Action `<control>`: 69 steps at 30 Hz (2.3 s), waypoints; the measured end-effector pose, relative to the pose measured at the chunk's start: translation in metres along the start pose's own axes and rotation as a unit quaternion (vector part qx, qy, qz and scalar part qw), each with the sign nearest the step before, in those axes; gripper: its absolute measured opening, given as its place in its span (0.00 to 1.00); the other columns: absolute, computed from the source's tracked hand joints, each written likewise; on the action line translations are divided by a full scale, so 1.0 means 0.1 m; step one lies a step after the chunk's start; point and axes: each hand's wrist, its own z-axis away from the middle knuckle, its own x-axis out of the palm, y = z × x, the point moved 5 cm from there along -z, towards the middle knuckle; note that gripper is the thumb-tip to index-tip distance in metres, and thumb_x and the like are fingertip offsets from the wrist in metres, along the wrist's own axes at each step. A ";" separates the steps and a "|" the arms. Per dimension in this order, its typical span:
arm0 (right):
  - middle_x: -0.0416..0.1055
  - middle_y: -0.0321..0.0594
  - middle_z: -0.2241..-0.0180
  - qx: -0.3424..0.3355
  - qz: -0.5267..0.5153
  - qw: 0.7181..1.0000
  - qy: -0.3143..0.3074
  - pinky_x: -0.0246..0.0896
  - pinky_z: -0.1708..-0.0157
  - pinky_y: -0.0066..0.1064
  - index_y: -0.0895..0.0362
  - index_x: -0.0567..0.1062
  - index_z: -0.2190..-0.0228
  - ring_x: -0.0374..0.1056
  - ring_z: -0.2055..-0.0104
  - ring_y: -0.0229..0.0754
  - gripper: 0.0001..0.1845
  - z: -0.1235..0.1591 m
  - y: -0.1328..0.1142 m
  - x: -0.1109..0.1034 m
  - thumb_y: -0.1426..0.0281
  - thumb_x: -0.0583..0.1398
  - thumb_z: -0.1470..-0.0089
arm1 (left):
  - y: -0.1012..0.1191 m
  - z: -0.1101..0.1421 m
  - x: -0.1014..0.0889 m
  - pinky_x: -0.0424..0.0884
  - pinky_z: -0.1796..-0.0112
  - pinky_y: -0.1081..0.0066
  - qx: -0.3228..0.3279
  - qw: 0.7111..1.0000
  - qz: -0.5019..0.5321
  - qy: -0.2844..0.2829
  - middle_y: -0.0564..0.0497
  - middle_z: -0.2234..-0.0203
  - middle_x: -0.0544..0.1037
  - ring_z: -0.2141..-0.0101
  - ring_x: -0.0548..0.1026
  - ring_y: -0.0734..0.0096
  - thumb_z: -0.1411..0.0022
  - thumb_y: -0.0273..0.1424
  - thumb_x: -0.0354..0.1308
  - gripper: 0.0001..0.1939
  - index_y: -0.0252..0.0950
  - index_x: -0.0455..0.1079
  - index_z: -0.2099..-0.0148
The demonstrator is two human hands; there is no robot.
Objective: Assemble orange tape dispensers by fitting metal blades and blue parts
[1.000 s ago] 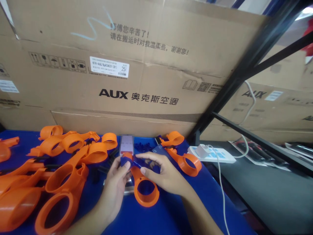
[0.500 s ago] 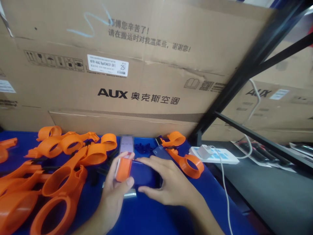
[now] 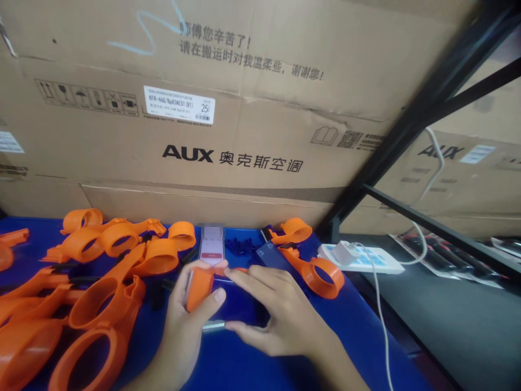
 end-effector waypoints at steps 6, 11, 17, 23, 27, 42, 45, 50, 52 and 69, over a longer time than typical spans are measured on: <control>0.76 0.42 0.65 -0.002 0.000 1.000 -0.006 0.72 0.53 0.45 0.49 0.70 0.37 0.75 0.61 0.49 0.36 -0.01 -0.01 0.02 0.53 0.67 0.44 | 0.01 -0.02 -0.02 0.77 0.52 0.58 0.007 1.000 -0.009 0.006 0.49 0.58 0.84 0.51 0.80 0.49 0.56 0.29 0.77 0.26 0.42 0.73 0.55; 0.78 0.44 0.61 -0.007 -0.007 1.000 -0.003 0.72 0.53 0.45 0.49 0.70 0.38 0.76 0.60 0.50 0.36 -0.01 -0.03 0.02 0.53 0.67 0.45 | 0.02 -0.01 -0.04 0.75 0.51 0.58 0.025 0.999 -0.021 0.027 0.50 0.59 0.84 0.51 0.80 0.50 0.55 0.29 0.77 0.24 0.42 0.73 0.56; 0.79 0.44 0.60 -0.003 -0.013 1.000 -0.002 0.71 0.52 0.45 0.48 0.69 0.37 0.76 0.58 0.50 0.37 -0.01 -0.03 0.03 0.53 0.67 0.44 | 0.02 -0.03 -0.04 0.75 0.50 0.59 0.017 0.999 -0.027 0.028 0.50 0.60 0.84 0.54 0.81 0.52 0.55 0.29 0.77 0.24 0.41 0.73 0.55; 0.78 0.46 0.57 0.020 0.010 1.000 -0.017 0.71 0.53 0.48 0.50 0.67 0.35 0.75 0.56 0.53 0.39 0.01 0.03 0.04 0.54 0.67 0.45 | -0.05 -0.05 -0.03 0.72 0.47 0.56 -0.010 0.999 0.030 -0.044 0.45 0.52 0.82 0.46 0.77 0.47 0.45 0.38 0.72 0.22 0.42 0.73 0.49; 0.78 0.48 0.57 0.050 -0.008 0.999 -0.014 0.72 0.58 0.46 0.53 0.68 0.36 0.75 0.57 0.53 0.37 -0.03 0.09 -0.03 0.55 0.65 0.44 | -0.10 -0.04 -0.02 0.73 0.47 0.54 -0.036 0.992 0.087 -0.087 0.43 0.47 0.79 0.44 0.75 0.46 0.37 0.43 0.64 0.22 0.42 0.71 0.43; 0.80 0.40 0.63 0.148 -0.142 0.979 -0.015 0.70 0.62 0.36 0.54 0.79 0.62 0.75 0.62 0.45 0.16 -0.04 0.36 -0.12 0.61 0.54 0.31 | -0.27 -0.10 -0.03 0.80 0.66 0.65 -0.130 0.988 -0.007 -0.082 0.42 0.58 0.82 0.64 0.80 0.61 0.37 0.48 0.64 0.28 0.36 0.71 0.43; 0.77 0.43 0.48 0.137 -0.174 0.975 0.007 0.68 0.48 0.43 0.51 0.75 0.46 0.74 0.47 0.51 0.19 -0.01 0.36 -0.15 0.57 0.56 0.32 | -0.23 -0.14 -0.03 0.81 0.67 0.64 -0.149 0.986 0.046 -0.053 0.41 0.55 0.81 0.66 0.80 0.63 0.34 0.49 0.60 0.28 0.37 0.69 0.41; 0.65 0.45 0.35 0.151 -0.155 0.976 0.006 0.59 0.37 0.52 0.47 0.61 0.34 0.65 0.36 0.59 0.45 -0.01 0.31 -0.10 0.52 0.70 0.48 | -0.19 -0.17 -0.03 0.80 0.68 0.66 -0.165 0.980 0.108 -0.021 0.39 0.55 0.81 0.70 0.79 0.67 0.32 0.47 0.59 0.26 0.35 0.68 0.40; 0.68 0.44 0.38 0.171 -0.163 0.972 0.022 0.60 0.38 0.50 0.47 0.64 0.36 0.66 0.38 0.57 0.40 -0.02 0.33 -0.07 0.55 0.69 0.46 | -0.20 -0.16 -0.02 0.80 0.70 0.66 -0.175 0.978 0.108 -0.033 0.40 0.58 0.81 0.70 0.79 0.65 0.33 0.50 0.58 0.27 0.35 0.69 0.42; 0.80 0.41 0.59 0.374 -0.573 0.703 0.194 0.75 0.64 0.37 0.53 0.79 0.54 0.75 0.61 0.47 0.18 -0.02 0.71 0.16 0.57 0.67 0.43 | -0.15 0.10 0.18 0.69 0.67 0.68 0.039 0.879 -0.371 -0.296 0.51 0.68 0.78 0.68 0.77 0.66 0.36 0.37 0.62 0.08 0.40 0.73 0.57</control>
